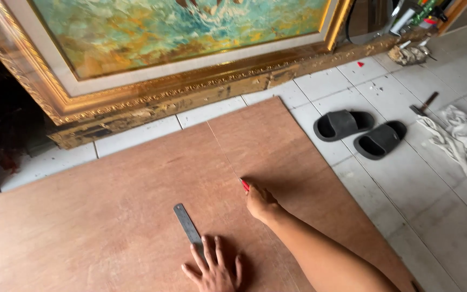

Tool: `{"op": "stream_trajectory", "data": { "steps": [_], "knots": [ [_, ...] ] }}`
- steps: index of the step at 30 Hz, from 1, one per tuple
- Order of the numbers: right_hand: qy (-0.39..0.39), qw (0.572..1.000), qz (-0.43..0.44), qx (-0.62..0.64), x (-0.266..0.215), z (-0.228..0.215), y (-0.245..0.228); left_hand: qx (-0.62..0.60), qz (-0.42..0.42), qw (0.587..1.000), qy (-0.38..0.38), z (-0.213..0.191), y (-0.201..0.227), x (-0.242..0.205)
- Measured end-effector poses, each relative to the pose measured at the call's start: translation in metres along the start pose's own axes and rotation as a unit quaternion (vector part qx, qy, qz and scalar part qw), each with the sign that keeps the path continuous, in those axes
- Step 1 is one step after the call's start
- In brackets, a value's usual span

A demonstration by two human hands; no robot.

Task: Measuring and cutting a sheet of plywood using a metal ruler, pencil, and utility knife on the floor of a workshop.

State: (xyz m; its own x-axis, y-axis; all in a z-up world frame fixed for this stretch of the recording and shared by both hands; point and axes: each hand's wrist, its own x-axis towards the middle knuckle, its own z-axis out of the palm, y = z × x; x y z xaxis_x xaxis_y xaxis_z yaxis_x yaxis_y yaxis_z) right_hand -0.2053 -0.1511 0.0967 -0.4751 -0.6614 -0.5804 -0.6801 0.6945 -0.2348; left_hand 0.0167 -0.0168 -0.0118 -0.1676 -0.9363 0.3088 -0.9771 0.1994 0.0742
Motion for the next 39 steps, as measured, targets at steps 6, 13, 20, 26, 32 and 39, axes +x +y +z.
{"op": "stream_trajectory", "data": {
  "steps": [6, 13, 20, 26, 32, 39],
  "knots": [
    [-0.039, 0.999, 0.026, -0.023, -0.058, 0.010, 0.026, 0.023, 0.005, 0.997, -0.071, 0.005, -0.011, 0.000],
    [0.008, 1.000, 0.022, -0.004, -0.073, 0.031, 0.046, -0.034, 0.010, 0.964, -0.265, -0.030, -0.013, 0.006],
    [0.017, 0.999, 0.016, -0.026, -0.070, 0.042, 0.054, 0.010, 0.018, 0.960, -0.280, -0.037, -0.007, 0.015],
    [0.012, 0.999, 0.048, 0.020, -0.111, 0.054, 0.079, 0.027, 0.025, 0.969, -0.245, -0.033, -0.008, 0.007],
    [0.008, 0.998, 0.058, 0.036, -0.139, 0.081, 0.126, 0.047, 0.035, 0.967, -0.246, -0.038, -0.008, 0.002],
    [0.028, 0.999, 0.029, -0.015, -0.179, 0.105, 0.164, 0.028, 0.033, 0.967, -0.250, -0.023, -0.011, -0.001]
  ]
}}
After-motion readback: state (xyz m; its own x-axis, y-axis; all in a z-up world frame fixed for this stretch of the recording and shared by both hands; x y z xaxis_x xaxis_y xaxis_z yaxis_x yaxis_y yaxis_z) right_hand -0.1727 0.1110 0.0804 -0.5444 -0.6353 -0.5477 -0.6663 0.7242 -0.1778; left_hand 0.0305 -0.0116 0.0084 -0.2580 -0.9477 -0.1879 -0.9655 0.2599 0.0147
